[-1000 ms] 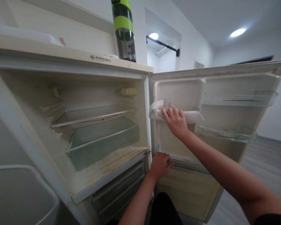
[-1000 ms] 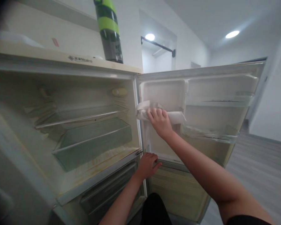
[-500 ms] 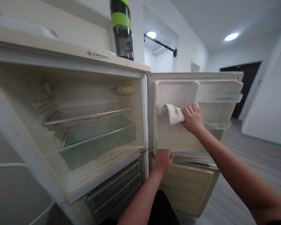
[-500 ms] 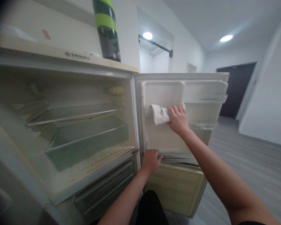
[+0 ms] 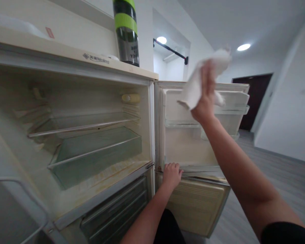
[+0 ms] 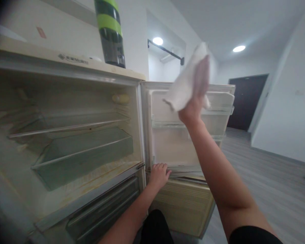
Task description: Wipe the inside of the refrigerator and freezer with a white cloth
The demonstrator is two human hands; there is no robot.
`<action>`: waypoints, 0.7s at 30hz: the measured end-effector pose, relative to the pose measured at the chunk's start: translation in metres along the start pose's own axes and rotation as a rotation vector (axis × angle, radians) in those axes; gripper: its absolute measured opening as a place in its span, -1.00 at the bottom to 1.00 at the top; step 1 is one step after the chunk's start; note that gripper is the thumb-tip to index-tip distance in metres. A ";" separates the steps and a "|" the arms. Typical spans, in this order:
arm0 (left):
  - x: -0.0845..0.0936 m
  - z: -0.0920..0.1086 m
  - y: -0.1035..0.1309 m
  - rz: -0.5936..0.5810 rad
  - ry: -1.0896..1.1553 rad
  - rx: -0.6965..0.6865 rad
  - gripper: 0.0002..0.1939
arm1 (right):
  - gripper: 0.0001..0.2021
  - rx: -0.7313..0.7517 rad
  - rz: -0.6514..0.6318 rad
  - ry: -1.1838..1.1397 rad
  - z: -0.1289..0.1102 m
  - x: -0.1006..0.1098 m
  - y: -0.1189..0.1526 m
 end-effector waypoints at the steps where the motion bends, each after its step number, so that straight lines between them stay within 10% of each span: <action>1: 0.001 -0.001 0.001 -0.002 -0.004 -0.005 -0.74 | -0.21 0.106 -0.101 0.036 -0.007 -0.012 -0.006; 7: 0.004 -0.011 0.008 -0.015 -0.028 -0.055 -0.73 | -0.28 0.296 -0.915 0.085 -0.020 -0.092 -0.027; 14: 0.009 -0.022 0.019 -0.012 -0.016 -0.113 -0.74 | -0.26 0.393 -0.730 0.240 -0.006 -0.068 -0.030; 21: 0.013 -0.032 0.025 -0.008 0.000 -0.157 -0.74 | -0.53 0.056 -0.665 0.402 0.007 -0.042 -0.025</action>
Point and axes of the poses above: each hand's wrist, its own y-axis away from the middle knuckle, its own x-axis out of the back of the hand, z = x × y, the point moved 1 cm from there along -y, towards the middle knuckle, and after that the axes turned 9 degrees about -z, right-handed, at the moved point
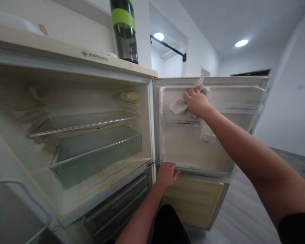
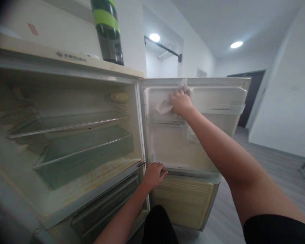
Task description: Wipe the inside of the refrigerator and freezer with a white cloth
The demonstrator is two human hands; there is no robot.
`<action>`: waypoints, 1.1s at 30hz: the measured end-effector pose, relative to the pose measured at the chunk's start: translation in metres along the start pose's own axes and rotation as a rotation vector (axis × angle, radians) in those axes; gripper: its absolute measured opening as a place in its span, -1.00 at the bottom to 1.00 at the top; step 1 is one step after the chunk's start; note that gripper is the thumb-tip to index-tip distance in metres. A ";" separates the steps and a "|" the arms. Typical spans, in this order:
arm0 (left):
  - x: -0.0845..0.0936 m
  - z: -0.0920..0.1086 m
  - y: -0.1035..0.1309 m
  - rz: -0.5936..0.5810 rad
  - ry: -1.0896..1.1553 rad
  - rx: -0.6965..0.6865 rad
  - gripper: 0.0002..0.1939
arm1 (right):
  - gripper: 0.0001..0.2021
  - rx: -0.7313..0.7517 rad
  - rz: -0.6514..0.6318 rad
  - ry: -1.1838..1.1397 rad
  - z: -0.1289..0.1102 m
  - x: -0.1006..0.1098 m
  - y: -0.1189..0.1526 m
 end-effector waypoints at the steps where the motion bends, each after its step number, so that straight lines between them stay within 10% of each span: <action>1: 0.000 0.000 0.000 0.004 0.004 -0.001 -0.74 | -0.55 -0.026 -0.052 0.001 0.000 0.000 0.000; 5: 0.000 0.001 0.000 0.012 0.011 -0.001 -0.74 | -0.66 0.015 -0.331 -0.055 -0.010 -0.005 -0.010; 15: -0.001 0.004 -0.006 0.017 0.023 0.012 -0.76 | -0.77 0.269 -0.434 -0.598 -0.063 -0.018 -0.041; 24: 0.003 -0.003 0.003 -0.002 0.019 -0.015 -0.75 | -0.75 0.419 -0.560 -0.337 -0.018 -0.011 -0.013; 29: 0.003 -0.006 0.004 -0.005 0.027 -0.027 -0.76 | -0.74 0.300 -0.522 -0.341 -0.006 -0.002 0.013; 33: 0.002 -0.009 0.005 0.007 0.043 -0.040 -0.75 | -0.57 0.133 -0.248 -0.783 0.000 0.013 0.038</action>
Point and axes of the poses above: each hand's wrist, its own y-axis away from the middle knuckle, its own x-axis out of the back of the hand, z = x × y, the point moved 1 cm from there along -y, towards the middle knuckle, and after that the axes turned 9 degrees about -z, right-handed, at the moved point
